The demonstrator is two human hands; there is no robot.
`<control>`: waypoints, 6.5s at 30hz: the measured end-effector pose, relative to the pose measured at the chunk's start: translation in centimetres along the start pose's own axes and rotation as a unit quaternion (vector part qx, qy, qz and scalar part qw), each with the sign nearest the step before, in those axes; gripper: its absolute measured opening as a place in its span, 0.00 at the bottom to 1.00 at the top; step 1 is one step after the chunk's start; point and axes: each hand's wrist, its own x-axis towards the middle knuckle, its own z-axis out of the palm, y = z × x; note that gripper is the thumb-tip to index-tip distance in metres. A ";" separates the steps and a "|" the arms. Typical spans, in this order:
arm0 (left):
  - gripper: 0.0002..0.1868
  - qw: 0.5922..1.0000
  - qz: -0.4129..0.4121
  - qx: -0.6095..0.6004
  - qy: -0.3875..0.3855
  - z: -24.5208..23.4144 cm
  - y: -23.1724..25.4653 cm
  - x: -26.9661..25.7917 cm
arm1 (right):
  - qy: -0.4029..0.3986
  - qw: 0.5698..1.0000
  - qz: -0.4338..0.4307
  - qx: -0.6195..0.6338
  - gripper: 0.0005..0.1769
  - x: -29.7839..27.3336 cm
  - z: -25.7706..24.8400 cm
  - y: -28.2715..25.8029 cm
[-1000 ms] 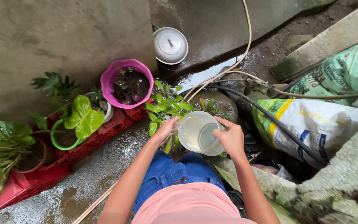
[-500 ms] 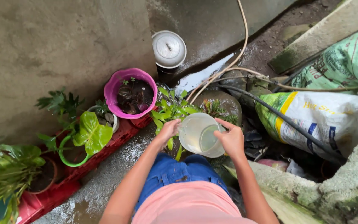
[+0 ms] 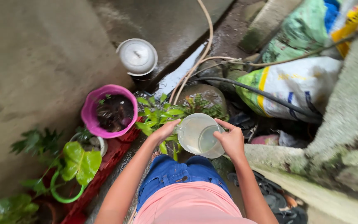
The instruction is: Using a plastic dipper to scoop water from a bucket and water various potted plants in an outdoor garden.
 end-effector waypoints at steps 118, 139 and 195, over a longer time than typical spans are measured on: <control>0.35 0.979 0.006 -0.169 -0.112 7.1 0.9 4.3 | 0.045 0.998 -0.045 -0.026 0.26 -0.5 -7.4 1.6; 0.38 0.983 -0.011 -0.025 -0.182 14.6 7.1 9.1 | 0.072 0.996 0.016 0.048 0.25 0.2 -15.5 5.8; 0.32 0.988 0.065 -0.094 0.108 -2.2 -2.3 3.7 | -0.100 0.960 -0.208 -0.159 0.26 2.3 -1.2 -8.3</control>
